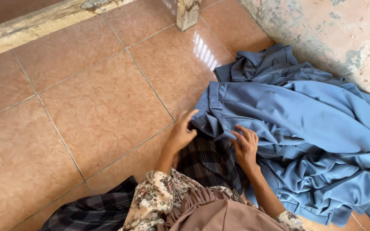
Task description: Folding trousers into a neat rectangular shape and stacking them on the floor.
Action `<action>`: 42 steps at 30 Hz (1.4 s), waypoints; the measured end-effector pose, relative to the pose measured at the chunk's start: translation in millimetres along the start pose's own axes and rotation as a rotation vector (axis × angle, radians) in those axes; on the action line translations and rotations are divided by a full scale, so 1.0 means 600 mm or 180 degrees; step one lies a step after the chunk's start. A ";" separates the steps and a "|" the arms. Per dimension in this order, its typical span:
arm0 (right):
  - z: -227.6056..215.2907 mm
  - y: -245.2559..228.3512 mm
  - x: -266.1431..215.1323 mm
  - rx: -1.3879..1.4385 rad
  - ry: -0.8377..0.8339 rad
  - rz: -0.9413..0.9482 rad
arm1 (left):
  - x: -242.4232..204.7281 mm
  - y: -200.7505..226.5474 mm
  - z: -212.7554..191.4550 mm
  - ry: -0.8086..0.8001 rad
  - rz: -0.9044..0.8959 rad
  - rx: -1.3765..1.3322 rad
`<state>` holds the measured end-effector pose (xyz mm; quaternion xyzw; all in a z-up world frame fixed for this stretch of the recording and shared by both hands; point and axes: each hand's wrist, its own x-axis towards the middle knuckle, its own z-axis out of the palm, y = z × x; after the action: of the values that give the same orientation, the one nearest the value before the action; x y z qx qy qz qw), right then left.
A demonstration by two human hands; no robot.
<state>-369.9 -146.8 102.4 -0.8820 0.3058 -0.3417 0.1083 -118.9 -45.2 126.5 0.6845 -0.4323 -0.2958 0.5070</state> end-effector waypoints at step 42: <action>0.126 -0.147 0.101 -0.0231 -0.0909 -0.1966 | -0.037 -0.182 0.033 0.1853 -0.2824 -0.3045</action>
<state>-243.3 -115.5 114.1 -0.9752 0.0180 -0.2203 0.0100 -113.7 -21.8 15.8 0.5496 0.2169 -0.4367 0.6784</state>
